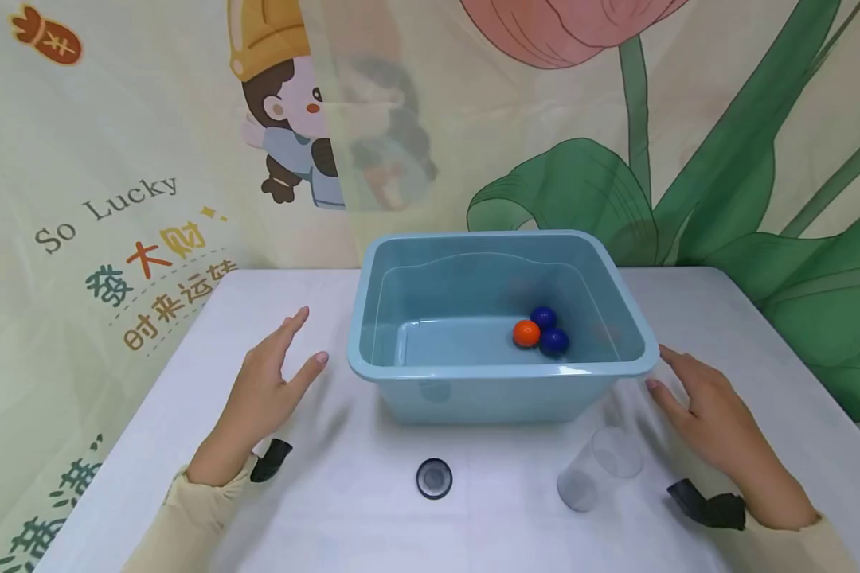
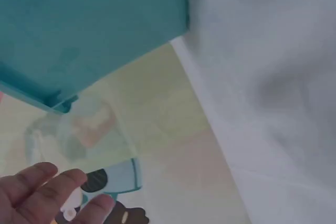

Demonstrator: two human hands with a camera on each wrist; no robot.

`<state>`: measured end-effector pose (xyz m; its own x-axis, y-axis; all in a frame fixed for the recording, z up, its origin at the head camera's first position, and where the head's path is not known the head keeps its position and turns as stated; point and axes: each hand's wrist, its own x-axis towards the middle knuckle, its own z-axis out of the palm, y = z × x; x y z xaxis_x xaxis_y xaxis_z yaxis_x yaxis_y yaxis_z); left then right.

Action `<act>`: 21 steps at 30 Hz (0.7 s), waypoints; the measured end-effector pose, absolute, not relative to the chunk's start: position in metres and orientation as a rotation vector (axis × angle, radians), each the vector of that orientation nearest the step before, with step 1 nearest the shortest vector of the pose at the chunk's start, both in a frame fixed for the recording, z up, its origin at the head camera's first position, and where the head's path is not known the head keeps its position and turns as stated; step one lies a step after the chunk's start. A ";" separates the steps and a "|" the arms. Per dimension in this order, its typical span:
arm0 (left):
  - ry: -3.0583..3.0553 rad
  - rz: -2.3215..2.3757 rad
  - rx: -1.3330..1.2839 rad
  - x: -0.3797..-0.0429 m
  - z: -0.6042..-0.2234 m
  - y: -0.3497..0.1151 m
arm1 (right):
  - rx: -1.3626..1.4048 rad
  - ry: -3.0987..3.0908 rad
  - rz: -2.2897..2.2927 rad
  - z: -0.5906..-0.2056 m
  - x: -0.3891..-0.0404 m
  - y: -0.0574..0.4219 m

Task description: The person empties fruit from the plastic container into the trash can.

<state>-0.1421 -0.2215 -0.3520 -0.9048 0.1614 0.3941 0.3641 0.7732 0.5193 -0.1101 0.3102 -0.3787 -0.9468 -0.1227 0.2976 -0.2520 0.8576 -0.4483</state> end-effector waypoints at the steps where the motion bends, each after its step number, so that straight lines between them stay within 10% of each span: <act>1: -2.618 -0.902 -0.427 -0.143 -0.348 -0.222 | 0.290 -2.791 0.725 -0.378 -0.109 0.310; 21: -2.613 -1.070 -0.933 -0.159 -0.237 -0.189 | 0.701 -2.758 1.131 -0.400 -0.052 0.291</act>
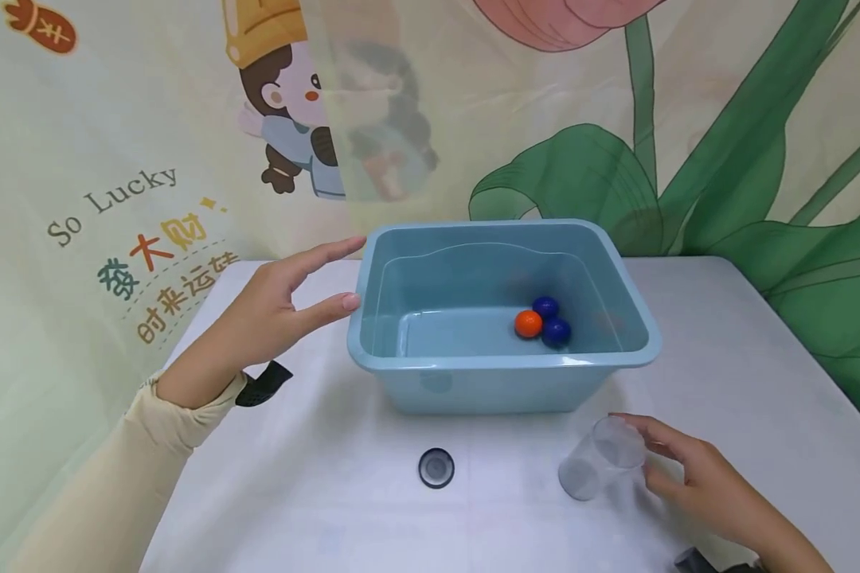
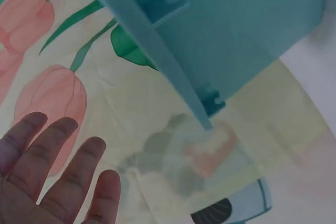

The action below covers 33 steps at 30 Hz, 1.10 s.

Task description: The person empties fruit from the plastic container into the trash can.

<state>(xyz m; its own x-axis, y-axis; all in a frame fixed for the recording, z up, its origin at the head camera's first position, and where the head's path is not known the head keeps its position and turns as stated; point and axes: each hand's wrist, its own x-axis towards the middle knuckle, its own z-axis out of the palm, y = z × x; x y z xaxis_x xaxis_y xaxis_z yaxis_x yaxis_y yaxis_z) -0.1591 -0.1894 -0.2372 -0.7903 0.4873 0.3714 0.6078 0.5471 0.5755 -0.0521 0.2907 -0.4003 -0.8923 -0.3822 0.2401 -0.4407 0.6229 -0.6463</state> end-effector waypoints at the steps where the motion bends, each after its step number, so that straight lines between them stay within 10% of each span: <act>1: -2.622 -1.067 -0.963 -0.162 -0.233 -0.186 | 0.720 -2.748 1.149 -0.403 -0.050 0.291; 33: -2.737 -0.624 -1.608 -0.225 -0.175 -0.076 | 0.602 -2.867 1.236 -0.413 -0.049 0.274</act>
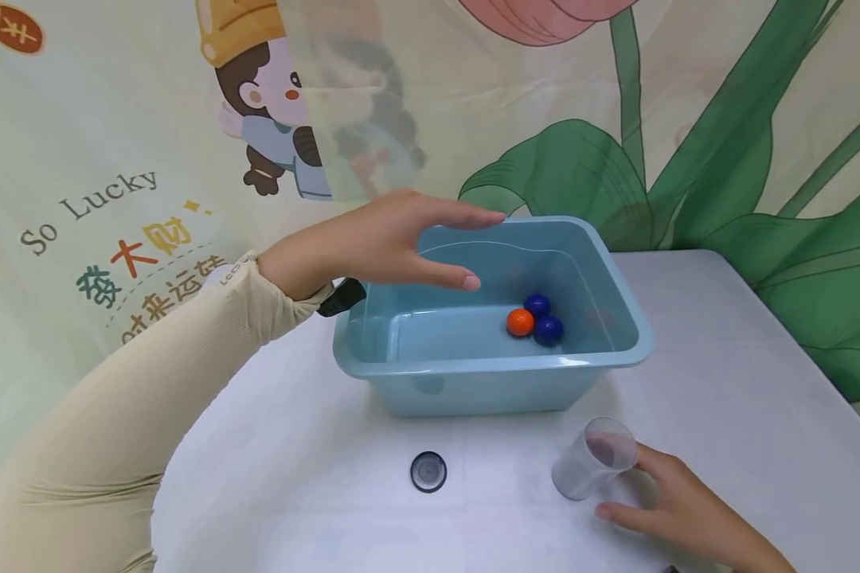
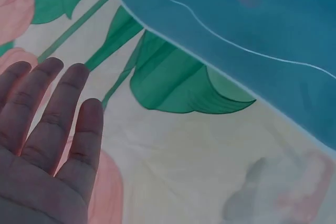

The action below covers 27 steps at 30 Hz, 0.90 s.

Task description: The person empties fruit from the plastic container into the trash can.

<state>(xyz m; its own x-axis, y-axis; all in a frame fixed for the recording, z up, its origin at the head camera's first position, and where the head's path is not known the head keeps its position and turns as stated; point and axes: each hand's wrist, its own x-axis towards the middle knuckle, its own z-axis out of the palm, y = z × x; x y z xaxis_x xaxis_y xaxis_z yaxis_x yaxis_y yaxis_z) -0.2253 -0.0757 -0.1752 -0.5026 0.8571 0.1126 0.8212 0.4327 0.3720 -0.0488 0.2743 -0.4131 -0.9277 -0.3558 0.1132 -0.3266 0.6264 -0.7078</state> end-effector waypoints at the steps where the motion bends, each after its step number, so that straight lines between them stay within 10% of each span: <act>1: 2.569 0.591 1.519 -0.229 -0.177 -0.073 | -0.571 2.807 -1.203 -0.414 -0.049 0.272; 27: 2.380 0.435 1.343 -0.304 -0.264 0.006 | -0.259 3.028 -1.250 -0.406 -0.049 0.271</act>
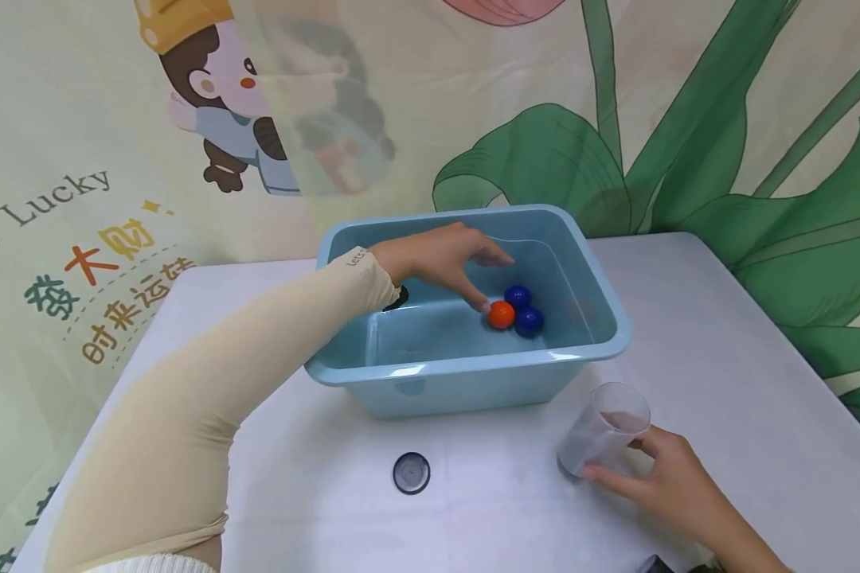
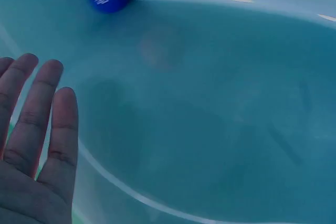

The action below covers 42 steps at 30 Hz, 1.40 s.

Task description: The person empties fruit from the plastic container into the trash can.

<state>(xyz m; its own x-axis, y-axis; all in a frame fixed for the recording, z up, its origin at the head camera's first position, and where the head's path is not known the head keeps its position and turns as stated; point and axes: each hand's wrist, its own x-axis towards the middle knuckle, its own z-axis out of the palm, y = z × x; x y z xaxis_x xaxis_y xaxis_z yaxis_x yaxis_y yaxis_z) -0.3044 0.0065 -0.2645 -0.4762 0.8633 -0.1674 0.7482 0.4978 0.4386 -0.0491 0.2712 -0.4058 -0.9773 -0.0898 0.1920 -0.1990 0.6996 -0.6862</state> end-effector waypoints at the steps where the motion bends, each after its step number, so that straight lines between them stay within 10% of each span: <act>1: 2.387 0.390 1.339 -0.306 -0.267 0.009 | 0.230 -2.746 1.141 -0.404 -0.049 0.274; 42: 2.587 -0.192 1.060 -0.309 -0.333 0.073 | 0.126 -2.542 1.076 -0.357 -0.045 0.306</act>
